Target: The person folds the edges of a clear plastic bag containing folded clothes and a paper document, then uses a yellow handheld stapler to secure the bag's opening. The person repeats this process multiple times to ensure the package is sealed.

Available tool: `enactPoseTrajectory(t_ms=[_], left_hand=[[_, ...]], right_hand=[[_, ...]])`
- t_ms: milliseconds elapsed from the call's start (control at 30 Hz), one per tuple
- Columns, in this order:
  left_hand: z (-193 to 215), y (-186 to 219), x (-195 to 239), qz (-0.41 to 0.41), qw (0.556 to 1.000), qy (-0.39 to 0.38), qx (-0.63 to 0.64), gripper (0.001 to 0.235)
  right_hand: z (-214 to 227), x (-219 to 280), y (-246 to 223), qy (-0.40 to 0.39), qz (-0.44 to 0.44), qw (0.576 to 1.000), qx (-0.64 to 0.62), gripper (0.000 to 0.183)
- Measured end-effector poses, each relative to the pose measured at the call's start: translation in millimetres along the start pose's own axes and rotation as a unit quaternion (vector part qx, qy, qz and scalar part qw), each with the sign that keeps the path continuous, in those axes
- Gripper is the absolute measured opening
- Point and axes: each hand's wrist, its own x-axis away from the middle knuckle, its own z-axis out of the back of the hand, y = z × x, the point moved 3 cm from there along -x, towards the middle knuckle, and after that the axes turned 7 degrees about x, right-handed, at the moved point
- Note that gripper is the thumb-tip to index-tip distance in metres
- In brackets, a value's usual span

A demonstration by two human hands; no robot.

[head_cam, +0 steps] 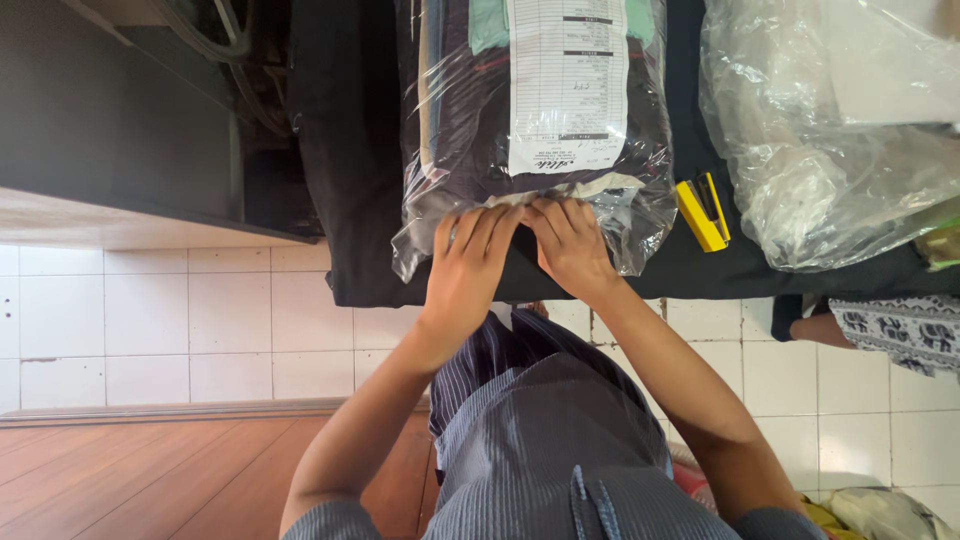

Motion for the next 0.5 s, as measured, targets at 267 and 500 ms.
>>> enactPoseTrajectory(t_ms=[267,500], left_hand=[[-25,-16,25,-0.073,0.993,0.037,-0.084,0.040],[-41,-38,21,-0.156,0.964,0.097,-0.194,0.035]], right_hand=[[3,5,0,0.007,-0.003,1.000,-0.020,0.037],[1,6,2,0.025,0.021,0.999,-0.018,0.039]])
